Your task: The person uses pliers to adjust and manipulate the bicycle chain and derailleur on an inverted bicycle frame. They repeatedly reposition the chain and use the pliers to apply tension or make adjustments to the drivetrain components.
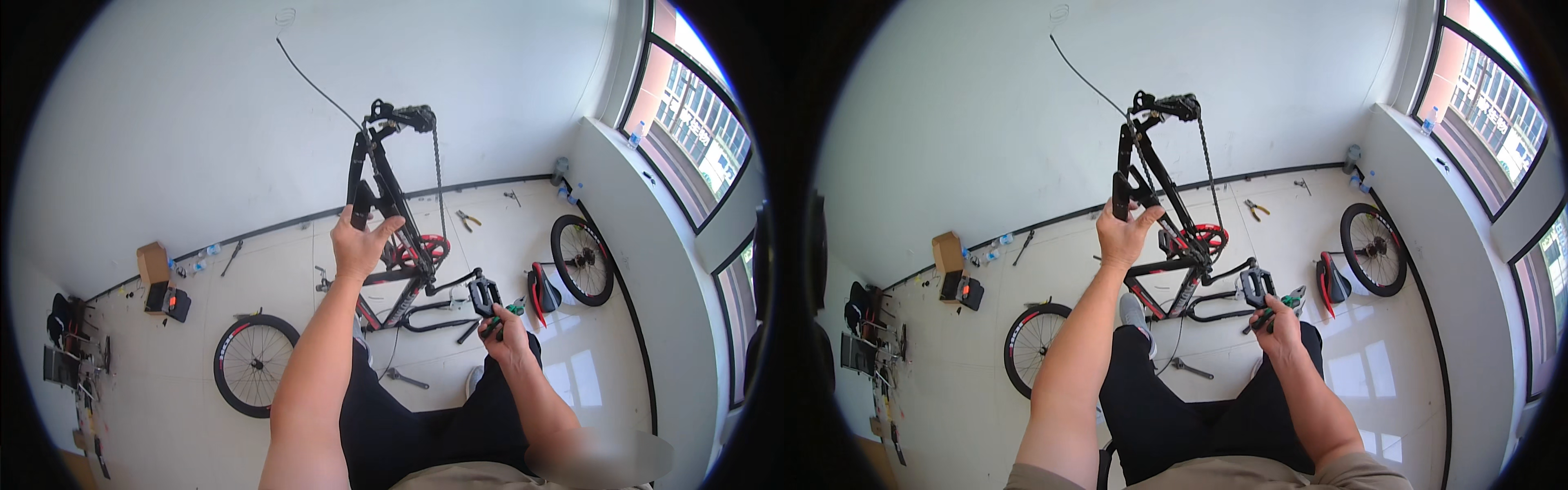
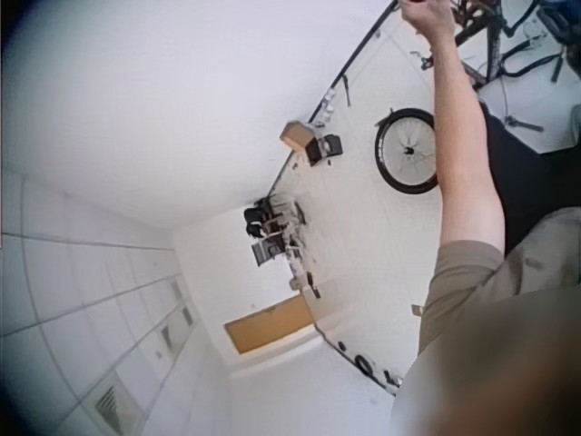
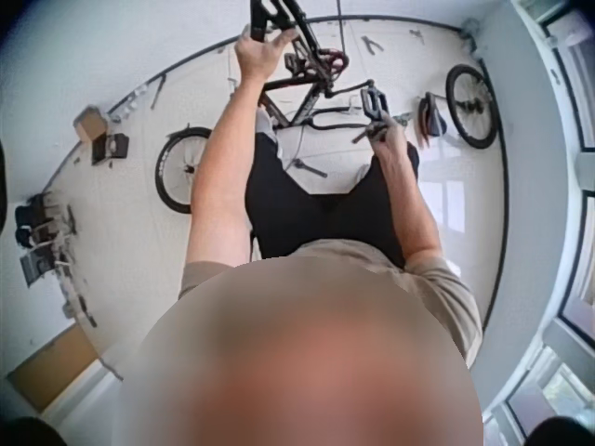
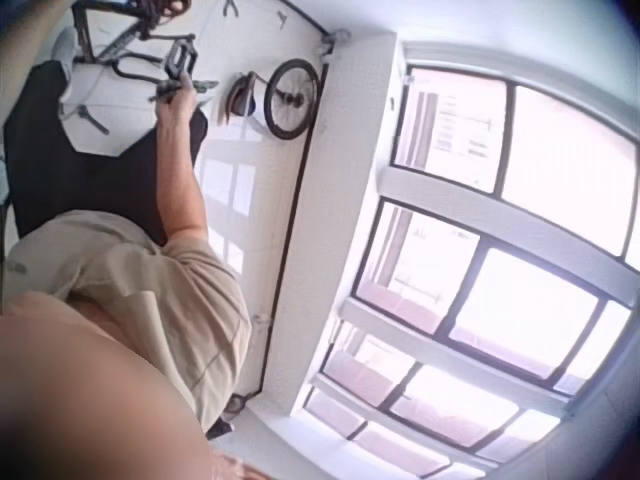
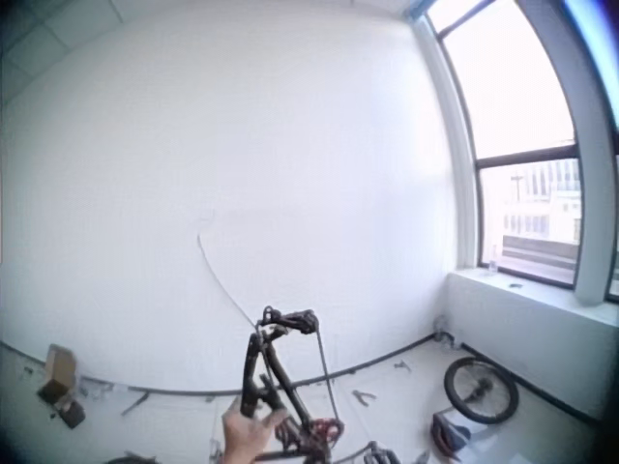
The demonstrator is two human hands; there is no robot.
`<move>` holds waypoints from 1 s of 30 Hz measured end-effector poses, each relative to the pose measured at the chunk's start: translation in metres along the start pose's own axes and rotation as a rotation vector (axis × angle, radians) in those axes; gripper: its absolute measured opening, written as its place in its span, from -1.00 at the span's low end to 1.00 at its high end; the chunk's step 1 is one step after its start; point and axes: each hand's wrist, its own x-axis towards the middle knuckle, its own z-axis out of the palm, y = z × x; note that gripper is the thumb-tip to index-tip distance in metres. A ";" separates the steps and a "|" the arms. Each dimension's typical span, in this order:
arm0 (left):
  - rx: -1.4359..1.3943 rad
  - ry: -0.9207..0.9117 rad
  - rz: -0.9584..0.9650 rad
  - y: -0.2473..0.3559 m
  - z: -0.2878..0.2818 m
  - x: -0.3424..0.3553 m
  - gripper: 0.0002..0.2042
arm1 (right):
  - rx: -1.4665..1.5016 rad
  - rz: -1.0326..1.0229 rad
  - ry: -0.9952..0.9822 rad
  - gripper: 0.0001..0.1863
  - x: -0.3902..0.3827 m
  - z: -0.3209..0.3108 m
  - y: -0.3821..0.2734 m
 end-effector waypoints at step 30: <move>0.011 -0.040 -0.304 -0.041 -0.015 -0.059 -0.27 | -0.261 -0.052 -0.063 -0.84 -0.040 0.034 0.008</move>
